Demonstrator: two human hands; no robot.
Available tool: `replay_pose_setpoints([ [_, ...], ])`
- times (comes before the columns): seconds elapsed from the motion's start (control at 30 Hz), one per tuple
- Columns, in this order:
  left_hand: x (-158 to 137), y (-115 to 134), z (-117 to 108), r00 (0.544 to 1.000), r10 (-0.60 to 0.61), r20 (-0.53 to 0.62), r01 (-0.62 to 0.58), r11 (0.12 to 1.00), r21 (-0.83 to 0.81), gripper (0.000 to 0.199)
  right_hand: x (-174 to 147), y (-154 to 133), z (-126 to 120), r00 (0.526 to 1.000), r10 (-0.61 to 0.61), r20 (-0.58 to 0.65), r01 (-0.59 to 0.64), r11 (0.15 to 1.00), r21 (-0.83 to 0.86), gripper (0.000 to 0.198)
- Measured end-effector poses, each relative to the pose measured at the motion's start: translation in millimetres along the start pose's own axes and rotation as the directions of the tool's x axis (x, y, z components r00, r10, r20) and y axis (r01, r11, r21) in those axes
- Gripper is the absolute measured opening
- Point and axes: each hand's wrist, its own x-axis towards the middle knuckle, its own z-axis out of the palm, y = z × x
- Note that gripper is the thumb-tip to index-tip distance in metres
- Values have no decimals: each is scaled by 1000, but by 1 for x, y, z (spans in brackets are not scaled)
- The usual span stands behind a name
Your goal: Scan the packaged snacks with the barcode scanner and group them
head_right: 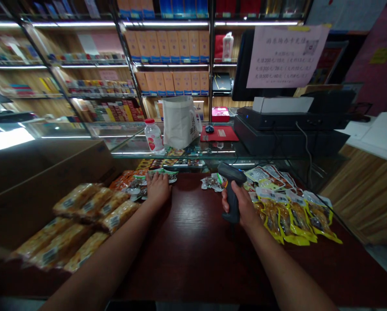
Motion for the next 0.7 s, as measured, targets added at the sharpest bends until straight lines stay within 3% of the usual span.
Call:
replay_pose_setpoints([
  [0.13,5,2,0,999,23,41,-26,997,66,38,0,2,0,1000,-8,8,8,1000,-11,43],
  [0.3,8,2,-14,999,21,33,-20,1000,-16,39,0,3,1,999,8,35,-9,1000,16,42],
  [0.4,4,5,-26,999,-38,-18,32,973,-230,37,-1,4,3,999,21,41,-21,1000,-2,41],
  [0.5,-14,16,-39,994,-103,-41,65,840,-538,26,-2,4,6,999,34,41,-32,999,-40,39],
  [0.6,-41,33,-48,977,12,-213,-163,685,-710,12,-5,5,9,997,63,35,-60,995,-85,41],
  [0.63,-49,38,-50,947,83,-310,-289,642,-711,8,-6,6,10,997,71,32,-67,991,-113,41],
  [0.7,-61,46,-51,844,228,-486,-522,558,-645,14,-8,9,10,997,78,15,-74,982,-172,41],
])
